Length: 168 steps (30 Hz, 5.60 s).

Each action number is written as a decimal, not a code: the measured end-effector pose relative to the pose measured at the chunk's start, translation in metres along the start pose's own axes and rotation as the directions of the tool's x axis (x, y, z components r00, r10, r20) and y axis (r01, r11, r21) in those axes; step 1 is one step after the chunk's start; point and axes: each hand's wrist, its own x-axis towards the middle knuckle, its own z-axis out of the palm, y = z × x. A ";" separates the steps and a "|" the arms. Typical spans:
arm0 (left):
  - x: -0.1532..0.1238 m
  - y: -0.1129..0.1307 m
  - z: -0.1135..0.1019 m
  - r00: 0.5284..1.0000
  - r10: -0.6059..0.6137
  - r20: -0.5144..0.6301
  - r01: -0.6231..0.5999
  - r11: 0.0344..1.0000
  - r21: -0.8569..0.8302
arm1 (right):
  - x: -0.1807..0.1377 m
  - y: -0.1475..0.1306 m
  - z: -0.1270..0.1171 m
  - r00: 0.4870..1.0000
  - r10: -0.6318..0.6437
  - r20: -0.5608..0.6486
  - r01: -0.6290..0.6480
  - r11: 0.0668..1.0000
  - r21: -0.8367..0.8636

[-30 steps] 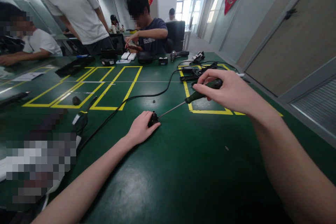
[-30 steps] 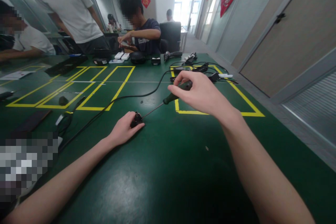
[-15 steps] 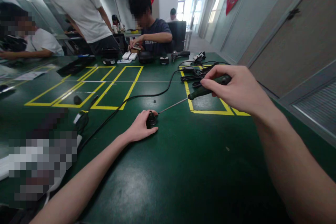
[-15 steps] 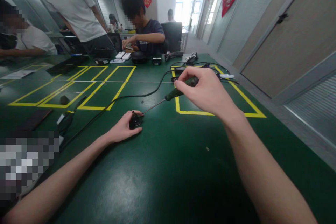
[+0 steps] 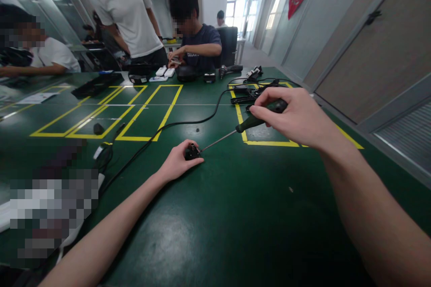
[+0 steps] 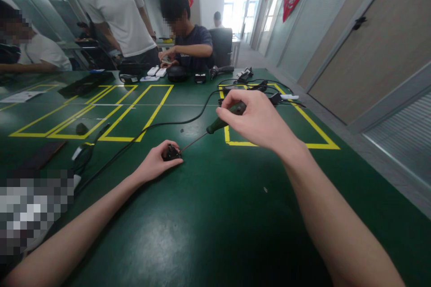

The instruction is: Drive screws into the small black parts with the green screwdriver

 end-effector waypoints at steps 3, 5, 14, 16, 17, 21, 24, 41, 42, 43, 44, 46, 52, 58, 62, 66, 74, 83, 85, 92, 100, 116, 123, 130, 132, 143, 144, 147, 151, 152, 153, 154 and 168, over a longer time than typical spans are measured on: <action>0.000 0.002 -0.002 0.999 -0.039 0.004 0.039 0.997 -0.064 | -0.001 0.000 0.001 1.000 -0.011 -0.003 0.011 1.000 0.006; 0.000 0.003 -0.003 0.999 -0.048 0.007 0.049 0.995 -0.086 | -0.001 0.001 0.002 1.000 -0.019 -0.006 0.019 1.000 0.011; 0.003 -0.003 -0.003 0.996 -0.086 0.026 0.089 0.979 -0.185 | -0.002 -0.002 0.006 1.000 -0.022 -0.004 0.022 1.000 0.011; 0.003 -0.005 -0.003 0.995 -0.092 0.026 0.096 0.976 -0.194 | -0.002 -0.003 0.005 1.000 -0.026 -0.003 0.026 1.000 0.012; 0.004 -0.006 -0.003 0.995 -0.094 0.022 0.096 0.976 -0.195 | -0.002 -0.003 0.005 1.000 -0.027 -0.003 0.027 1.000 0.014; 0.004 -0.004 -0.003 0.995 -0.093 0.020 0.095 0.979 -0.179 | -0.003 -0.004 0.006 0.999 -0.036 0.000 0.036 0.999 0.028; 0.004 -0.001 -0.004 0.996 -0.089 0.026 0.092 0.983 -0.157 | -0.003 -0.003 0.007 0.999 -0.044 0.008 0.044 0.998 0.045; 0.000 -0.002 -0.003 0.997 0.052 0.056 -0.052 0.999 0.004 | -0.004 0.002 0.001 0.995 -0.035 0.096 0.036 0.999 -0.007; 0.000 -0.002 -0.002 0.997 0.054 0.058 -0.055 0.998 0.011 | -0.004 0.002 0.000 0.994 -0.041 0.100 0.042 0.999 -0.007; 0.000 -0.002 -0.002 0.997 0.055 0.057 -0.057 0.998 0.020 | -0.004 0.003 0.000 0.994 -0.048 0.099 0.049 0.999 -0.007; 0.000 -0.002 -0.002 0.997 0.055 0.054 -0.057 0.998 0.030 | -0.004 0.003 0.000 0.994 -0.055 0.095 0.056 0.998 -0.007; -0.001 -0.002 -0.002 0.997 0.055 0.049 -0.057 0.997 0.041 | -0.004 0.002 0.000 0.995 -0.061 0.080 0.063 0.998 -0.024; -0.001 -0.001 -0.002 0.997 0.056 0.051 -0.058 0.998 0.039 | -0.005 -0.001 0.000 0.990 0.064 0.124 -0.053 0.994 -0.093; 0.000 -0.002 -0.002 0.997 0.054 0.052 -0.056 0.998 0.033 | -0.006 0.005 0.003 0.994 -0.093 0.058 0.094 0.995 -0.016; 0.000 -0.002 -0.002 0.998 0.049 0.049 -0.050 0.998 0.030 | -0.006 0.004 0.004 0.995 -0.087 0.050 0.089 0.995 -0.035; 0.000 -0.002 -0.001 0.998 0.048 0.048 -0.049 0.998 0.025 | -0.005 0.000 0.002 0.997 0.027 0.074 -0.020 0.996 -0.086; 0.000 -0.001 -0.001 0.998 0.043 0.048 -0.045 0.999 0.028 | -0.006 0.002 0.004 0.995 -0.095 0.037 0.096 0.995 -0.030; 0.000 0.000 -0.001 0.998 0.047 0.051 -0.048 0.999 0.014 | -0.006 -0.003 0.001 0.994 0.003 0.107 0.004 0.998 -0.063; 0.000 0.000 -0.001 0.998 0.043 0.047 -0.044 0.999 0.015 | -0.006 -0.001 0.002 0.996 -0.019 0.091 0.022 0.999 -0.041; 0.001 -0.001 0.000 0.998 0.035 0.045 -0.037 0.999 0.034 | -0.007 0.004 0.006 0.995 -0.089 0.038 0.090 0.996 -0.010; 0.000 -0.001 -0.001 0.998 0.040 0.049 -0.042 0.999 0.030 | -0.006 -0.002 0.002 0.992 0.032 0.119 -0.024 0.998 -0.065; 0.000 -0.004 0.000 0.996 0.072 0.046 -0.074 0.996 0.046 | -0.006 -0.001 0.002 0.995 0.011 0.102 -0.003 0.997 -0.080; 0.000 -0.003 0.000 0.996 0.073 0.048 -0.075 0.996 0.044 | -0.006 0.005 0.006 0.993 -0.113 0.042 0.113 0.994 -0.005; 0.001 -0.004 -0.001 0.995 0.082 0.050 -0.085 0.995 0.046 | -0.006 -0.003 0.001 0.993 0.021 0.119 -0.008 0.994 -0.111; 0.001 -0.004 0.000 0.995 0.085 0.046 -0.087 0.995 0.047 | -0.006 -0.002 0.001 0.994 -0.004 0.108 0.013 0.997 -0.082; 0.000 -0.006 0.000 0.996 0.083 0.039 -0.086 0.995 0.054 | -0.006 -0.003 0.003 0.996 0.032 0.080 -0.023 0.994 -0.107; 0.000 -0.006 0.000 0.996 0.083 0.043 -0.085 0.995 0.055 | -0.006 -0.004 0.003 0.994 0.053 0.097 -0.042 0.993 -0.115; 0.000 -0.006 0.000 0.996 0.077 0.048 -0.080 0.995 0.058 | -0.006 -0.003 0.001 0.990 0.047 0.129 -0.036 0.995 -0.092; -0.001 -0.004 0.000 0.997 0.068 0.048 -0.071 0.995 0.064 | -0.007 0.003 0.004 0.997 -0.044 0.070 0.048 0.997 -0.060; -0.001 -0.004 0.000 0.997 0.066 0.050 -0.069 0.996 0.063 | -0.007 0.004 0.004 0.996 -0.063 0.063 0.067 0.996 -0.055; -0.001 -0.003 0.000 0.997 0.063 0.052 -0.066 0.996 0.061 | -0.007 0.005 0.005 0.995 -0.075 0.059 0.078 0.996 -0.052; -0.001 -0.003 0.001 0.997 0.060 0.053 -0.063 0.996 0.059 | -0.007 0.005 0.005 0.995 -0.079 0.059 0.083 0.995 -0.052; 0.000 -0.003 0.001 0.997 0.054 0.049 -0.057 0.997 0.052 | -0.007 0.006 0.005 0.995 -0.075 0.064 0.076 0.997 -0.020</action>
